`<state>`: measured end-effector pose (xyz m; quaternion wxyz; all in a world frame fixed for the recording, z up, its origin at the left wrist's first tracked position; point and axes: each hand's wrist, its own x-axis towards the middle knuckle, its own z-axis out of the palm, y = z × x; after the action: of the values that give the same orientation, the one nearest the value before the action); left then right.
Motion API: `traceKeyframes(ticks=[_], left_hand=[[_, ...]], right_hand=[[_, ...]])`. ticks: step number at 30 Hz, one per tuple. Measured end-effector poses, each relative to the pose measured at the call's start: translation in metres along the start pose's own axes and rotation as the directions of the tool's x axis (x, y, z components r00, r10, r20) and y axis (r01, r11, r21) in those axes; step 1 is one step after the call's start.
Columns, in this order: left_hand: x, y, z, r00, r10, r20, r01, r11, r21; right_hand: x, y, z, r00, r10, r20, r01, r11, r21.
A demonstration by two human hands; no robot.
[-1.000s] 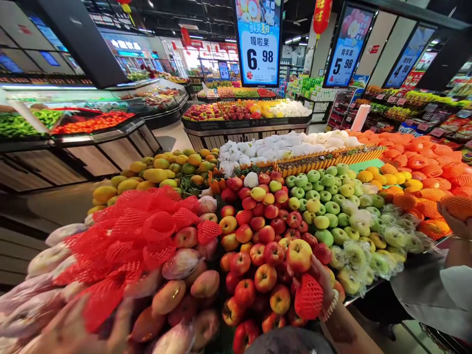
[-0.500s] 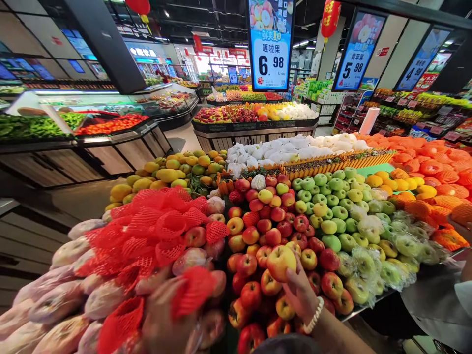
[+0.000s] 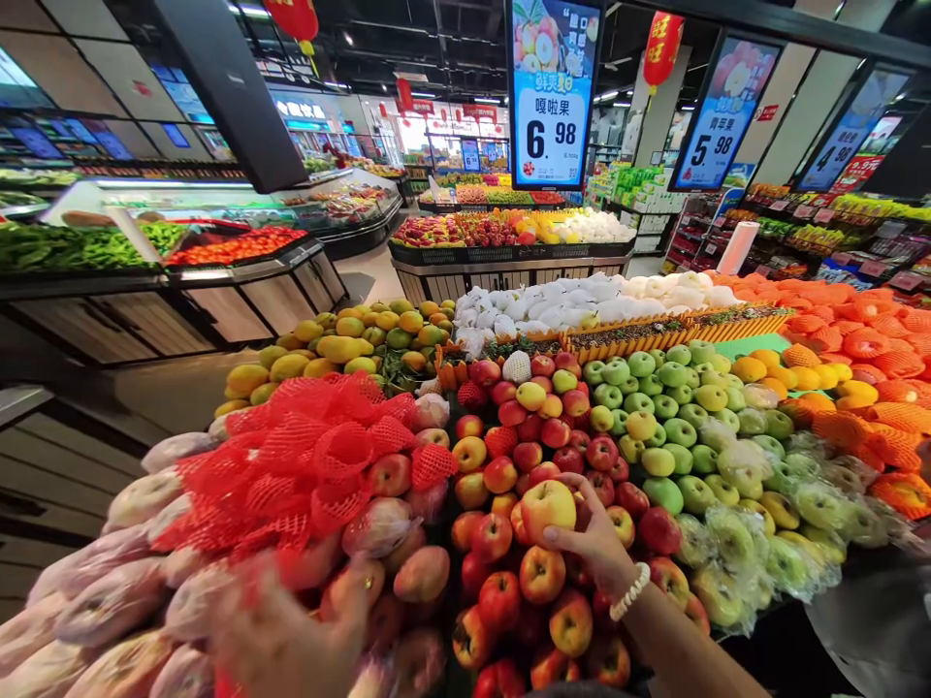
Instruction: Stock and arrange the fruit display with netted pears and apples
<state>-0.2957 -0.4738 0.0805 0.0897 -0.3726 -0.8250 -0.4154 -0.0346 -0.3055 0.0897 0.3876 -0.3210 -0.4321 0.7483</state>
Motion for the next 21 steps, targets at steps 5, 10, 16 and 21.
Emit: traceKeyframes(ticks=[5,10,16,21], left_hand=[[-0.012,0.082,0.06,0.83,0.255,0.496,0.004,0.887,-0.462],[0.045,0.08,0.119,0.78,0.239,0.578,0.057,0.893,-0.447],[0.147,0.061,0.206,0.831,0.265,0.489,-0.254,0.963,-0.092],[0.184,0.052,0.255,0.67,0.35,0.655,-0.372,0.922,-0.112]], right_hand=[[0.022,0.002,0.022,0.96,-0.151,0.234,0.246,0.857,-0.453],[0.087,-0.016,0.012,0.888,-0.181,0.424,0.447,0.563,-0.696],[0.218,-0.038,-0.008,0.935,-0.247,0.254,0.289,0.113,-0.951],[0.257,-0.023,-0.016,0.928,-0.234,0.29,0.323,0.118,-0.939]])
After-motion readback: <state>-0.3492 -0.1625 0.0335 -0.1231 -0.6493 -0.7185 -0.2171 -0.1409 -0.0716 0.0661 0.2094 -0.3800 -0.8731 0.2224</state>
